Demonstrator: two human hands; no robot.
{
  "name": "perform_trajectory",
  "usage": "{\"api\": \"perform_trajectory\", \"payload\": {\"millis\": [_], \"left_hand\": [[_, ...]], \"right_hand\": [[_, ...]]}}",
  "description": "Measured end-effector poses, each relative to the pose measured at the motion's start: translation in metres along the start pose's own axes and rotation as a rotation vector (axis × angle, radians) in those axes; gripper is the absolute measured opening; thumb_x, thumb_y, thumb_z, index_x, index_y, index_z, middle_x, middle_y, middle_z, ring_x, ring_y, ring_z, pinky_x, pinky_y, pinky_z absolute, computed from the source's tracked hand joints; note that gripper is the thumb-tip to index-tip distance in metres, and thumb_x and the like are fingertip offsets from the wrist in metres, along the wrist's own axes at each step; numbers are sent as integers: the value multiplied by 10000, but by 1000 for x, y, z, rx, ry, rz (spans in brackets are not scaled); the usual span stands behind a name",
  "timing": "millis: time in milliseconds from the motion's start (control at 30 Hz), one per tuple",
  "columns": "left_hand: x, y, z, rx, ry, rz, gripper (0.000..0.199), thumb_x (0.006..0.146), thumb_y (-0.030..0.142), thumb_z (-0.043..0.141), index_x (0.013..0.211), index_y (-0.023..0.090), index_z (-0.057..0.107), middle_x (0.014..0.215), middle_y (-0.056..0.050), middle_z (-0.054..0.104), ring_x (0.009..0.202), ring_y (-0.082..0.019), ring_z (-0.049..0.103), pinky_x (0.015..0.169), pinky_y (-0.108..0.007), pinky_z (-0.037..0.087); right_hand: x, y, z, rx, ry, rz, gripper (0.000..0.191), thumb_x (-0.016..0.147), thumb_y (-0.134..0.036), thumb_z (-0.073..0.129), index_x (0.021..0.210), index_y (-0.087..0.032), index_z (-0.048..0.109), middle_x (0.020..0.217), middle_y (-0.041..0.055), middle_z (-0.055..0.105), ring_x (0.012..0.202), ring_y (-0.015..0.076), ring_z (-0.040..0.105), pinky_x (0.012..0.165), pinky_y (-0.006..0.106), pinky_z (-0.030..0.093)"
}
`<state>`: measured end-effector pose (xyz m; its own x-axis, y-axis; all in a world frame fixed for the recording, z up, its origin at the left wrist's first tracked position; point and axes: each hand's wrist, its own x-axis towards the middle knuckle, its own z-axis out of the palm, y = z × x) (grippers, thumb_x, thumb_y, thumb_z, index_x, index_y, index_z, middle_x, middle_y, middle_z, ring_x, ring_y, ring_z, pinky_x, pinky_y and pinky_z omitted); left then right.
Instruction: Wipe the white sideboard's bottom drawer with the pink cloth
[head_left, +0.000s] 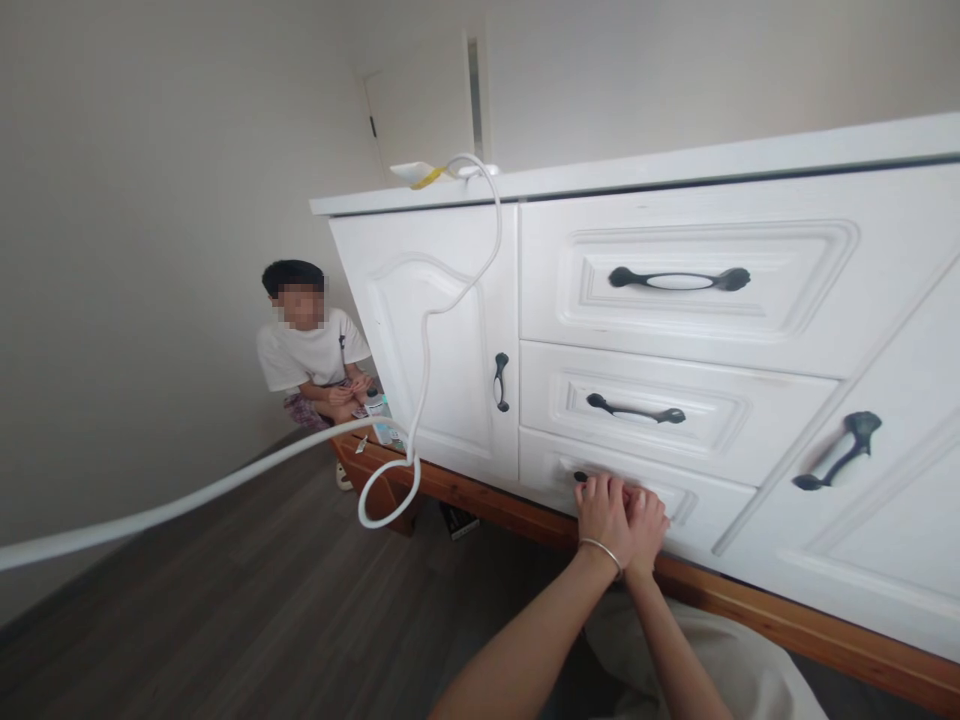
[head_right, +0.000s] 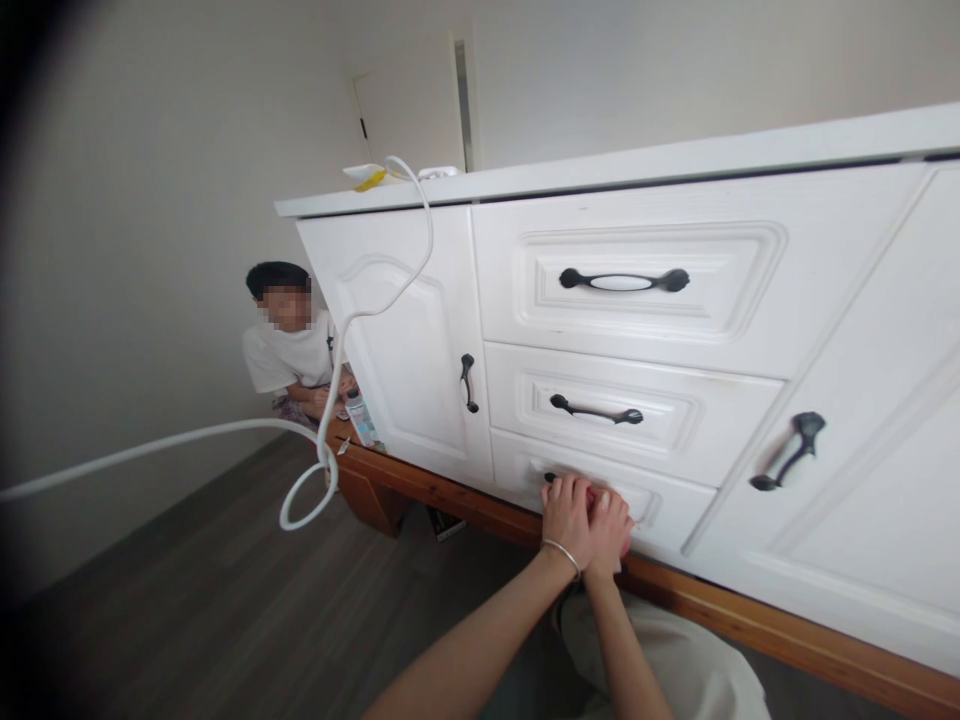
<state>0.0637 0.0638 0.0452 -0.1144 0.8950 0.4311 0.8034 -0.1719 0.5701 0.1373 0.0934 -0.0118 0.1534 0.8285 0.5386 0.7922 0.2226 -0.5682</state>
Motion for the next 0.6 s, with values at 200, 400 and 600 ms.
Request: {"api": "perform_trajectory", "payload": {"millis": [200, 400, 600], "left_hand": [[-4, 4, -5, -67, 24, -42, 303, 987, 526, 463, 1062, 268, 603, 1150, -72, 704, 1132, -278, 591, 1021, -547, 451], [-5, 8, -8, -111, 24, -77, 260, 980, 499, 489, 1029, 272, 606, 1112, -76, 712, 1126, -289, 600, 998, -574, 469], [1, 7, -9, -166, 18, -101, 219, 952, 467, 541, 983, 266, 623, 1095, -127, 714, 1101, -340, 606, 974, -638, 486]], "right_hand": [[-1, 1, 2, -87, 31, -23, 323, 984, -371, 336, 1013, -185, 598, 1001, 143, 596, 950, 310, 488, 778, 427, 333], [-1, -1, -2, -171, -4, -69, 282, 990, -325, 335, 1021, -181, 575, 1039, 151, 592, 971, 314, 496, 774, 423, 336], [2, -5, -7, -233, -34, -85, 237, 996, -295, 355, 993, -201, 573, 1022, 142, 592, 972, 314, 497, 748, 403, 325]]}}
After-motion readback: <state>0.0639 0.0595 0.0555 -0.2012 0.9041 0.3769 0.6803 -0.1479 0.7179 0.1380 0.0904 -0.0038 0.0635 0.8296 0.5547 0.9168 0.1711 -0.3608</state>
